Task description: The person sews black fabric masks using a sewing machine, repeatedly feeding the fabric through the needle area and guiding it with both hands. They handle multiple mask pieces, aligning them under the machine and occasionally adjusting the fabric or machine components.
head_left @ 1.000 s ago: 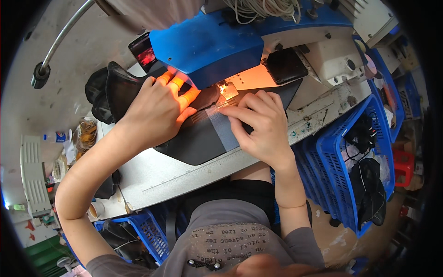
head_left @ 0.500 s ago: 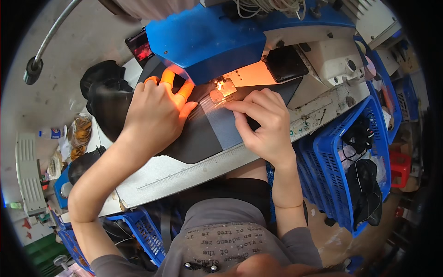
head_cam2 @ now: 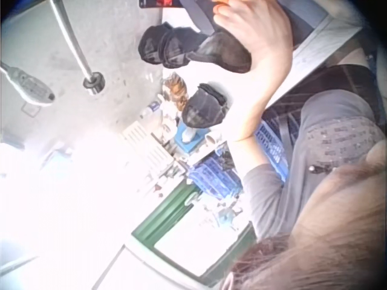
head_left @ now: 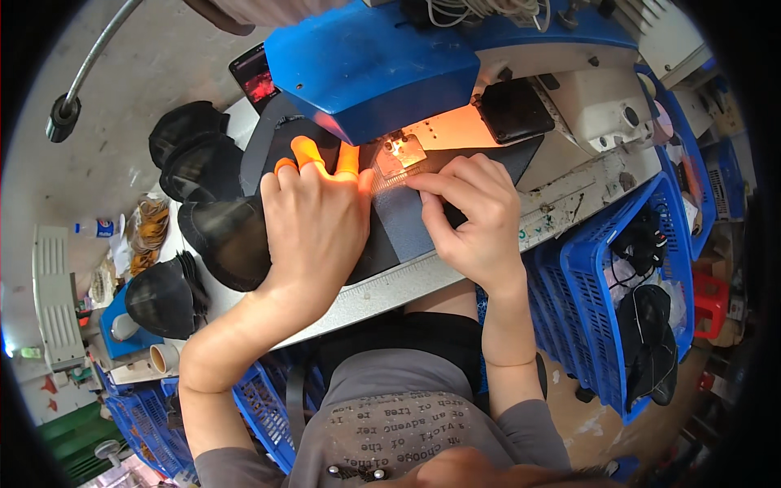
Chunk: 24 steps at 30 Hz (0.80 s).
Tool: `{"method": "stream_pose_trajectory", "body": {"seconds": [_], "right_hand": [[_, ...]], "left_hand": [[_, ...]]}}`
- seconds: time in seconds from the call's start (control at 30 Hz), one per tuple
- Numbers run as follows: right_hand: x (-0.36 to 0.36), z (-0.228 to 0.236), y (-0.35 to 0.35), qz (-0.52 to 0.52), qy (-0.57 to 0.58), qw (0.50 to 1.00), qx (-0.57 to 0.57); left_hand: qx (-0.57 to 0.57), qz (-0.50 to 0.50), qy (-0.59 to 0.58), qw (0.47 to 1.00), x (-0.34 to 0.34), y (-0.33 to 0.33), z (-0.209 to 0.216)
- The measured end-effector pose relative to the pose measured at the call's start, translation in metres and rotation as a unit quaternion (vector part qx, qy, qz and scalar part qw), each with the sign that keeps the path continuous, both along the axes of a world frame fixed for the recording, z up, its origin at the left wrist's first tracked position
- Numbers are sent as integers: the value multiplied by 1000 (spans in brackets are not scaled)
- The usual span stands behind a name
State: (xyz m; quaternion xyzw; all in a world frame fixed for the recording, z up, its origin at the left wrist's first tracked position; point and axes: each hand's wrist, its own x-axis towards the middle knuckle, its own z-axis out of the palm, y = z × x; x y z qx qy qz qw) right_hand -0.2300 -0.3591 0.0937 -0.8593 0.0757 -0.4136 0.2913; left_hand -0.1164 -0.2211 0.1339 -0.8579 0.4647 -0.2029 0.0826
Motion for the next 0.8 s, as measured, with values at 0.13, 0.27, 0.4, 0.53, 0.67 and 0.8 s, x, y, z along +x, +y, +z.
{"method": "stream_pose_trajectory", "body": {"seconds": [0.13,0.27,0.4,0.53,0.67,0.8], "right_hand": [[0,0,0,0,4,1000,7],[-2,0,-2,0,11,1000,15],[0,0,-1,-7,3,1000,10],[0,1,2,-13,-8,1000,12],[-1,1,2,-14,7,1000,5],[2,0,3,-19,18,1000,7]], "left_hand": [[-3,-5,-24,1000,14,4,-2],[-28,-13,-31,999,14,24,-1],[-58,-61,60,995,-11,51,5],[-55,-78,105,990,-27,70,5],[-64,-105,123,985,-31,82,3],[-146,-114,189,964,-27,97,-6]]}}
